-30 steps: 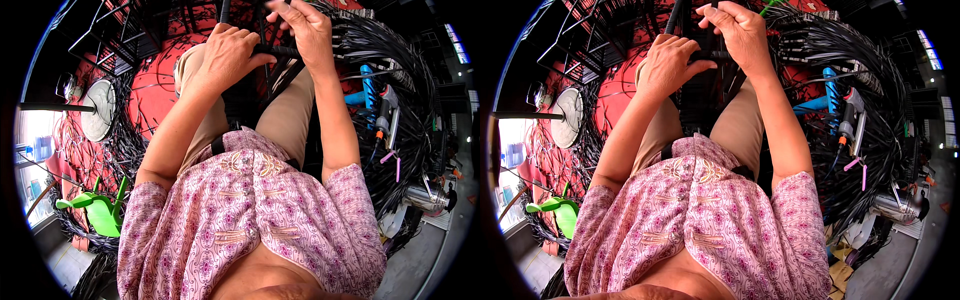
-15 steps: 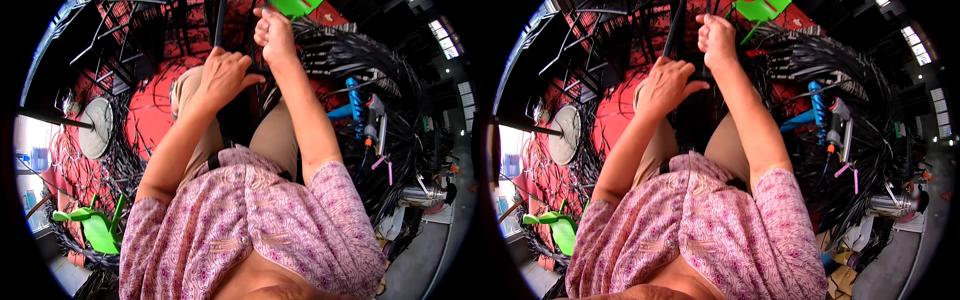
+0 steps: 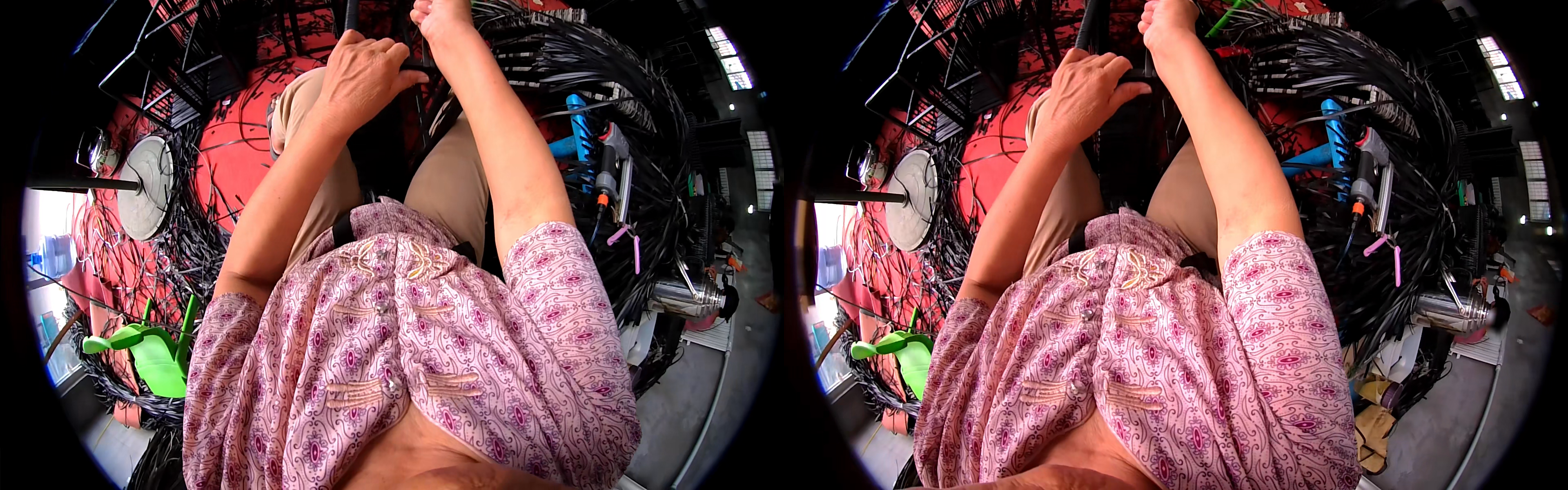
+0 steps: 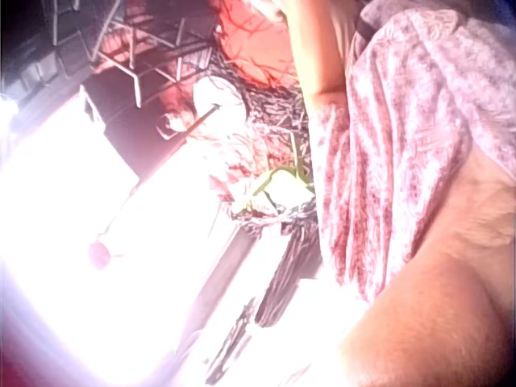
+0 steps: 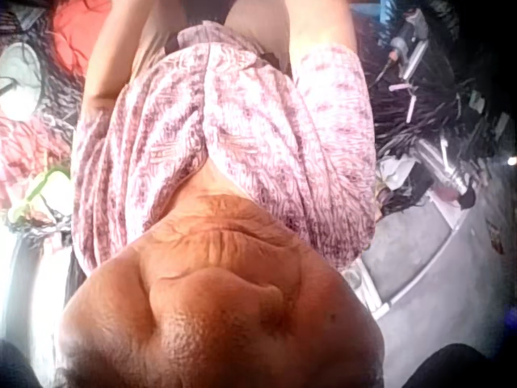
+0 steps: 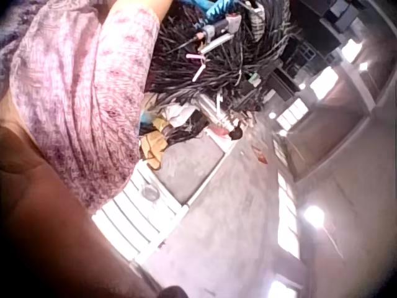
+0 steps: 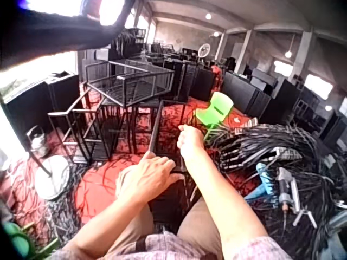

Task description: The person sits on the floor and assembles a black plastic chair frame. They use a power drill to fasten components and a pair of pliers to cut zip ties, securing parts of the frame together.

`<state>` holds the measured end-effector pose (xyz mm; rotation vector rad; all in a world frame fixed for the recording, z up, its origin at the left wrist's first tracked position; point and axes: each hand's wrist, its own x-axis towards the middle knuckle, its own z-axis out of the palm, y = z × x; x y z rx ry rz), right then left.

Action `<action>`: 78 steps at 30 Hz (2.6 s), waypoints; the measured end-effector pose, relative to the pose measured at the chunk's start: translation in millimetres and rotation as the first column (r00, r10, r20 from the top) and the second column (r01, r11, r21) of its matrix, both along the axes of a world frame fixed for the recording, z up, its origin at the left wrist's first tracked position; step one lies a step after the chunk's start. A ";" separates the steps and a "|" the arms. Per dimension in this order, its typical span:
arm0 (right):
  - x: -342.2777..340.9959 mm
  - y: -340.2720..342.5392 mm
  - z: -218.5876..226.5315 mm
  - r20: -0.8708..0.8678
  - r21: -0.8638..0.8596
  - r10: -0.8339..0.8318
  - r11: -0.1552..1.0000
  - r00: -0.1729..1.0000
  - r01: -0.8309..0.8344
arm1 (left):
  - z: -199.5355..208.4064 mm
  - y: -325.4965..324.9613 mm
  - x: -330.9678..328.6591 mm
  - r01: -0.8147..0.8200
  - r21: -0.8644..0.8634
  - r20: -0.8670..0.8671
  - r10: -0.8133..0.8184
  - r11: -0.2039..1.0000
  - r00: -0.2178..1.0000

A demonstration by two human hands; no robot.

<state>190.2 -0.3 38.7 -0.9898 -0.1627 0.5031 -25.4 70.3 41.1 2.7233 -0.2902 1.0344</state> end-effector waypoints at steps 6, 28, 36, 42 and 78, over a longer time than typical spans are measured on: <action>14.1 -6.8 -10.8 -0.065 0.045 0.119 0.992 0.991 -0.116 | -1.5 2.6 1.9 0.046 0.000 0.032 -0.046 0.999 0.998; -209.9 -103.0 116.5 0.112 0.314 0.212 0.920 0.971 -0.237 | 24.3 14.3 14.6 0.168 0.189 -0.409 -0.078 0.967 0.909; -213.8 -109.7 126.2 0.156 0.299 0.190 0.926 0.969 -0.230 | 21.3 9.7 12.8 0.147 0.180 -0.395 -0.065 0.973 0.916; -217.7 -112.9 136.1 0.193 0.319 0.264 0.894 0.945 -0.315 | 22.6 11.0 12.6 0.147 0.158 -0.409 -0.071 0.976 0.910; -16.7 -33.1 71.4 -0.021 0.091 0.290 0.954 0.957 -0.287 | 19.7 9.7 18.4 0.185 0.077 -0.400 -0.140 0.980 0.906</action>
